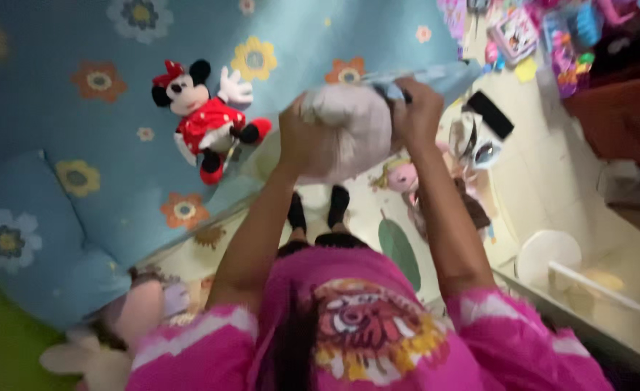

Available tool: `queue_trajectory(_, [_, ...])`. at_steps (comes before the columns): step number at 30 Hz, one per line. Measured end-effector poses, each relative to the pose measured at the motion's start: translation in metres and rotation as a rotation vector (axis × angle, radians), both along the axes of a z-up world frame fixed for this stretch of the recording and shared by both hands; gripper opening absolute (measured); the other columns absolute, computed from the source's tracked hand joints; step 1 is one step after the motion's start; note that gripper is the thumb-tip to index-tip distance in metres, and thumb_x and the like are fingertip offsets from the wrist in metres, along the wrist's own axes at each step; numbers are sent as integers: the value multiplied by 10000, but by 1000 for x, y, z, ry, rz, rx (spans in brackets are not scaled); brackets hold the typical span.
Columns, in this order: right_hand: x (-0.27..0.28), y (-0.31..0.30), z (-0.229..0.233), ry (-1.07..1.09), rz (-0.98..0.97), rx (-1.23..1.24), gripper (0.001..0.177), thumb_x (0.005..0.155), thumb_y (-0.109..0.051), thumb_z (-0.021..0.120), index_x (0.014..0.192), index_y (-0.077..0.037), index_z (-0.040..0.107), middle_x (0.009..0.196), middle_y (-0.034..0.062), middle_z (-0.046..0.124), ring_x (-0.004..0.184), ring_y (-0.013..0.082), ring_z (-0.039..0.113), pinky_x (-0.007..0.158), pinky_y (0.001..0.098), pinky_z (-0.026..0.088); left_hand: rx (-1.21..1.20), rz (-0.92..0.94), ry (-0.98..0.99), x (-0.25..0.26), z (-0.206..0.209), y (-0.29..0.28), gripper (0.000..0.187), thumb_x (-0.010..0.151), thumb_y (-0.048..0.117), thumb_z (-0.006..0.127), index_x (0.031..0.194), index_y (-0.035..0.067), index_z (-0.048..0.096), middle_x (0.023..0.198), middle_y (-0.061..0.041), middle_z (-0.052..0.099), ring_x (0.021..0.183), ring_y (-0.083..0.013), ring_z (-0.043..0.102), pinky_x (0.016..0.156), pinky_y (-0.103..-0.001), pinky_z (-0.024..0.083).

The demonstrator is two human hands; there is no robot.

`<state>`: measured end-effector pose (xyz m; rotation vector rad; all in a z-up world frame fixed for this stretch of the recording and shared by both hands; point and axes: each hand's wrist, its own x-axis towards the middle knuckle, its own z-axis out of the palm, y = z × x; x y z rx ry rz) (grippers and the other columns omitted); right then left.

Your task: The person makes a bed by arranging pillows and placing a pillowcase on a pillow. They also handle a brown towel, folding it and placing it on the bed.

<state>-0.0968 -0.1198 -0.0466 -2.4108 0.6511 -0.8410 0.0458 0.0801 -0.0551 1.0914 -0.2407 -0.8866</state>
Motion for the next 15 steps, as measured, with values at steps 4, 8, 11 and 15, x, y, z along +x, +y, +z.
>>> queue_trajectory(4, [-4,-24,-9,-94,-99,-111,298,810,47,660,1097,-22,701,1064,192,721,980,392,691,884,453,556,15,130,22,-3,10,-19,456,755,151,753,1177,-5,682,1091,-82,711,1009,-188,654,927,-333,533])
queue_trajectory(8, [-13,-33,-28,-38,-183,-201,434,859,74,626,1285,-10,614,1153,187,651,1051,391,643,904,446,535,45,274,-57,-4,26,-26,449,751,139,740,1171,-9,683,1081,-80,710,997,-192,653,922,-329,531])
queue_trajectory(11, [-15,-23,-57,-9,-329,105,375,968,-29,674,1323,10,560,1081,192,566,894,338,613,795,423,515,69,341,-98,-2,39,-30,444,748,130,730,1166,-11,684,1073,-78,708,988,-195,652,918,-327,530])
queue_trajectory(15, [-9,-7,-111,-149,-344,313,338,1009,-131,714,1274,1,552,1092,142,579,902,300,611,826,409,516,87,411,-142,3,48,-28,438,744,118,717,1160,-15,685,1062,-76,707,975,-199,651,912,-324,528])
